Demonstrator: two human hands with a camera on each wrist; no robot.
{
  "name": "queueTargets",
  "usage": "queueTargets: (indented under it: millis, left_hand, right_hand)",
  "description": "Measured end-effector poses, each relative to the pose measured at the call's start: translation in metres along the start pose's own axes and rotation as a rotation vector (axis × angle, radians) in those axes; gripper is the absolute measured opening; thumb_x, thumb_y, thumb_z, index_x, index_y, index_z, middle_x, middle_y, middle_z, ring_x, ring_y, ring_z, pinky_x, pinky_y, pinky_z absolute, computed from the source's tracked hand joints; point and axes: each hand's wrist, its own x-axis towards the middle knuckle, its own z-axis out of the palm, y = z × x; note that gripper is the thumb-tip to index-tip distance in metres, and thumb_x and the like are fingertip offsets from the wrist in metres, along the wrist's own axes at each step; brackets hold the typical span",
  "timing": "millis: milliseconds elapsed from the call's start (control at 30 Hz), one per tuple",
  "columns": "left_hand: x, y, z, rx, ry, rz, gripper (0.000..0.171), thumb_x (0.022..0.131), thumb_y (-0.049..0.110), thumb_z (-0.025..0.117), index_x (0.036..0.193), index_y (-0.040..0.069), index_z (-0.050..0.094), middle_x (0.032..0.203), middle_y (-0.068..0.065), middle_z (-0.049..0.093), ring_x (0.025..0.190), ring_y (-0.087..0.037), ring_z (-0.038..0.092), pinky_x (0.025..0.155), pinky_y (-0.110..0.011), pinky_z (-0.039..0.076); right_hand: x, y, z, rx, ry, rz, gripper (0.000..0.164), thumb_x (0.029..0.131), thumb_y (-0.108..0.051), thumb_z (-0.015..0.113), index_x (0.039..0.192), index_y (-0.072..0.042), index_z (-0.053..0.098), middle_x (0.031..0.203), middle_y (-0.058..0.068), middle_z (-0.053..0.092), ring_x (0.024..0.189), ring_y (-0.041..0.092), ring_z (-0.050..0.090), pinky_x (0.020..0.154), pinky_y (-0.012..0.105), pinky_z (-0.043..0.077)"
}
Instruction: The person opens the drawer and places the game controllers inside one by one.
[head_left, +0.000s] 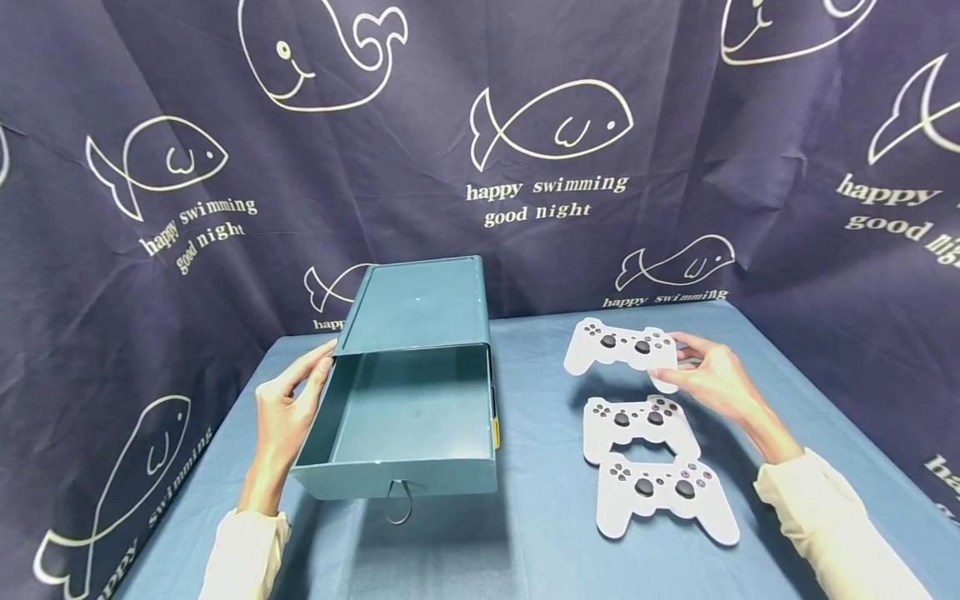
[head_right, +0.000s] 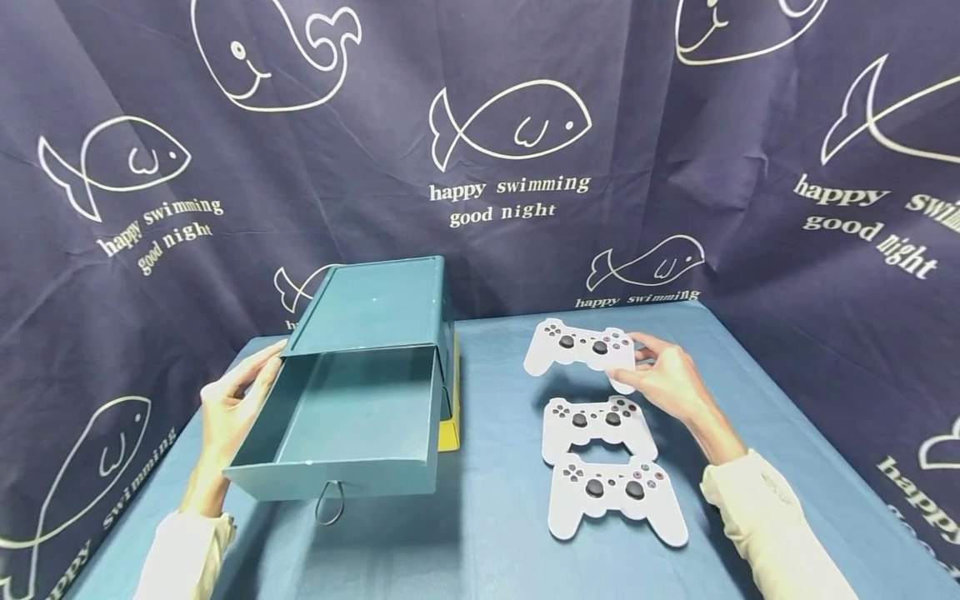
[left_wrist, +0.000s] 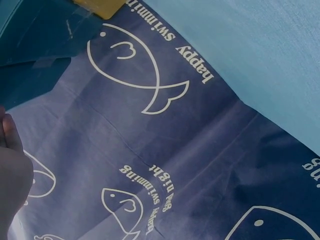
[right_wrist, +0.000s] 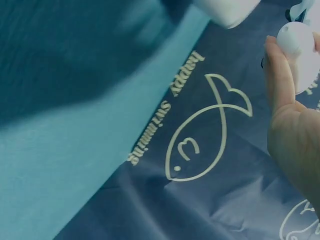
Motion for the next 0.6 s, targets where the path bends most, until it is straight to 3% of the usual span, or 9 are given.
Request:
queueTargets:
  millis: [267,433,600]
  left_hand:
    - [-0.002,-0.008,-0.004,-0.004,-0.026,-0.015,0.025,0.095,-0.001,0.072,0.12,0.003,0.077,0.103,-0.018,0.077,0.094,0.003,0.068,0.084,-0.013,0.046]
    - [-0.002,-0.007,-0.005,-0.001,-0.03,-0.021,0.029,0.093,-0.006,0.073,0.12,0.003,0.077,0.103,-0.018,0.077,0.094,0.006,0.067,0.084,-0.013,0.046]
    - [-0.003,-0.009,-0.004,-0.002,-0.021,-0.02,0.028,0.093,-0.006,0.073,0.12,0.001,0.077,0.102,-0.021,0.076,0.093,0.003,0.068,0.082,-0.013,0.045]
  right_hand:
    - [-0.009,-0.027,-0.003,0.066,-0.019,-0.012,0.074,0.088,-0.024,0.084,0.147,0.006,0.051,0.121,0.03,0.066,0.101,0.029,0.07,0.075,0.015,0.051]
    - [-0.016,-0.042,-0.004,0.082,-0.028,-0.024,0.074,0.088,-0.022,0.084,0.147,0.008,0.051,0.12,0.032,0.066,0.105,0.042,0.069,0.076,0.015,0.051]
    - [-0.02,-0.056,-0.004,0.101,-0.018,-0.046,0.073,0.089,-0.021,0.083,0.148,0.006,0.05,0.125,0.031,0.064,0.106,0.044,0.069,0.076,0.016,0.052]
